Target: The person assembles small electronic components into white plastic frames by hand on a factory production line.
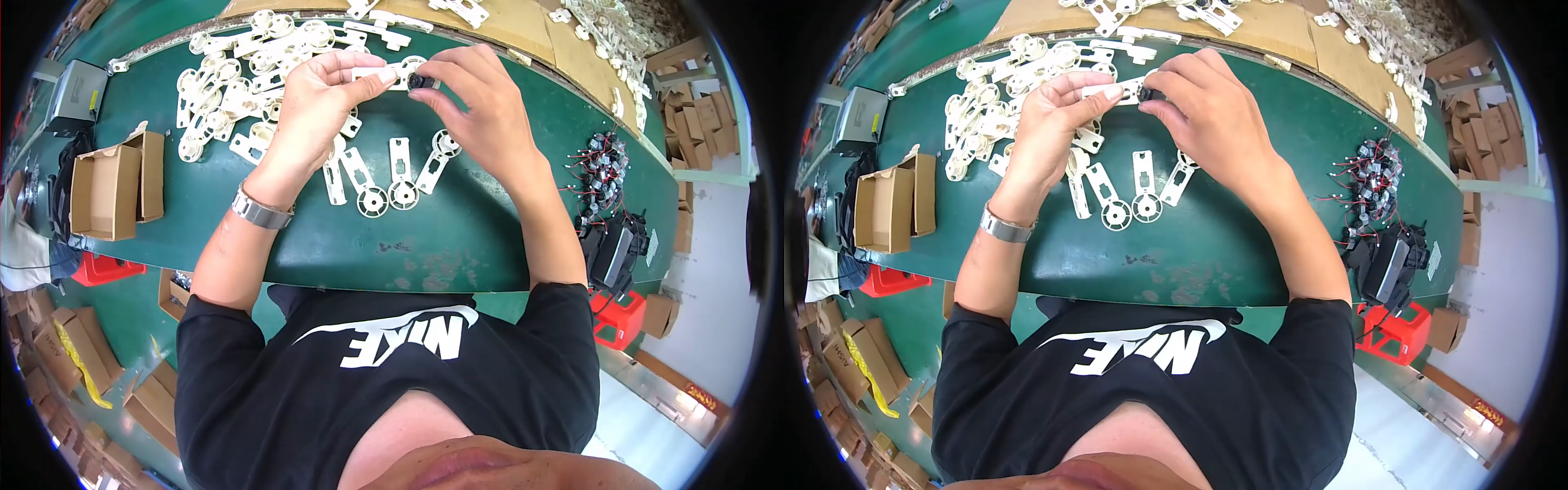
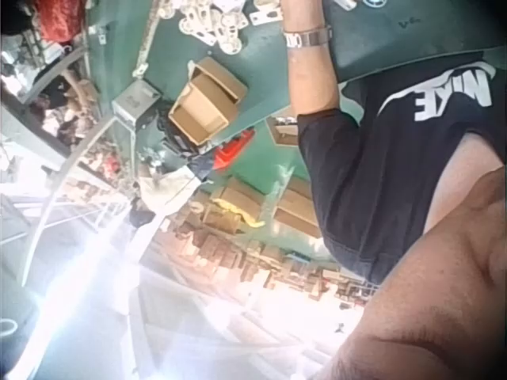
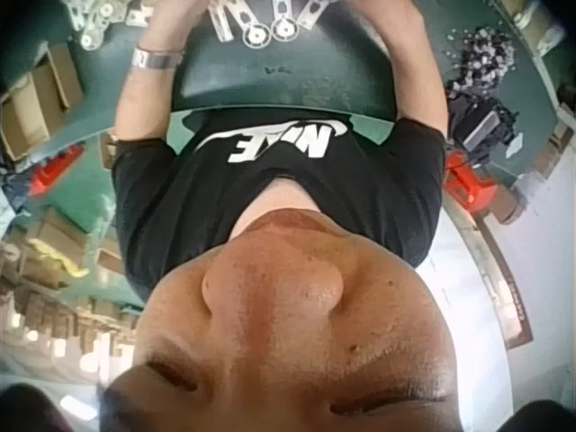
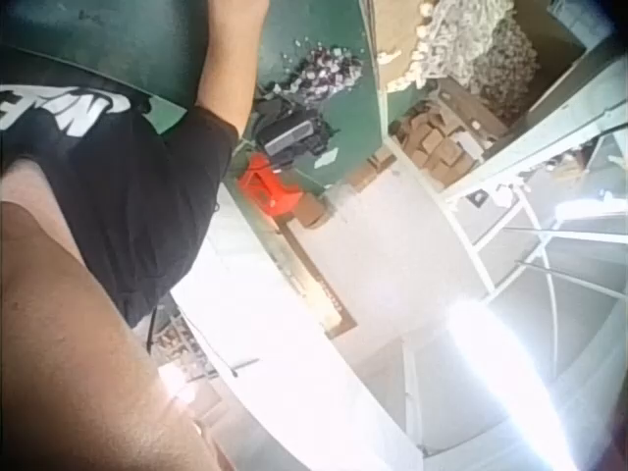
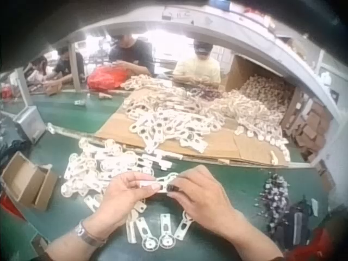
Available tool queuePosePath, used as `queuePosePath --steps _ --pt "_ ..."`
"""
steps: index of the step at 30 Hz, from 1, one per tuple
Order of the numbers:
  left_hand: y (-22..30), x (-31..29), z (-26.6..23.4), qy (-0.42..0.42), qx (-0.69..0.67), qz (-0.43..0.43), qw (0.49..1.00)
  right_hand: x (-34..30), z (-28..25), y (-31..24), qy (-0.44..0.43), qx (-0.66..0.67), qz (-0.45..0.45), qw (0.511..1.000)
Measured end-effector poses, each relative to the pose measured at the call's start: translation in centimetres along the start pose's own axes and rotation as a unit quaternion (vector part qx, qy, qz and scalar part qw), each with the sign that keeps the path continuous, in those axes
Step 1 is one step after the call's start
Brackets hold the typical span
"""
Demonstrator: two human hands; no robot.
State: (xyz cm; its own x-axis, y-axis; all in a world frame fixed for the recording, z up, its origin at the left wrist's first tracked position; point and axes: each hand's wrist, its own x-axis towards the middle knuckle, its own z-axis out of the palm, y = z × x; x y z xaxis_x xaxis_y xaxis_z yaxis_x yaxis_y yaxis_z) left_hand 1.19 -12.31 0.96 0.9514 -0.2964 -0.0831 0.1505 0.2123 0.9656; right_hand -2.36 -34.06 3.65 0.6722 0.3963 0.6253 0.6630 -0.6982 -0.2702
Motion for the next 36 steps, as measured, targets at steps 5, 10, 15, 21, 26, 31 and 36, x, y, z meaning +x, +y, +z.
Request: queuePosePath --steps 5,10,15,21,26,31,36 --pt "-0.2 0.0 0.4 0.005 -0.001 0.022 1.0 -0.1 -0.3 -1.2 -0.038 -0.131 -0.013 0.991" --pt "-0.4 -0.1 0.7 0.028 0.035 0.049 0.998 -0.3 -0.1 -0.8 -0.021 -0.089 0.001 0.996" --pt "0.0 -0.3 0.6 0.029 -0.006 0.061 0.998 -0.1 0.2 -0.7 0.02 -0.012 0.013 1.0" --pt "0.0 -0.3 0.3 0.021 -0.021 0.048 0.998 0.0 0.3 -0.4 0.011 -0.001 0.033 0.999" --pt "-0.2 0.0 0.1 0.014 -0.053 0.033 0.998 0.0 0.3 0.7 0.032 -0.007 0.001 0.999" --pt "-0.3 0.1 0.2 0.007 -0.061 0.042 0.997 -0.2 0.4 0.9 0.014 0.054 0.078 0.995" --pt "0.1 -0.3 0.4 -0.002 -0.011 0.104 0.994 0.0 -0.5 -0.2 -0.016 0.324 0.298 0.898"
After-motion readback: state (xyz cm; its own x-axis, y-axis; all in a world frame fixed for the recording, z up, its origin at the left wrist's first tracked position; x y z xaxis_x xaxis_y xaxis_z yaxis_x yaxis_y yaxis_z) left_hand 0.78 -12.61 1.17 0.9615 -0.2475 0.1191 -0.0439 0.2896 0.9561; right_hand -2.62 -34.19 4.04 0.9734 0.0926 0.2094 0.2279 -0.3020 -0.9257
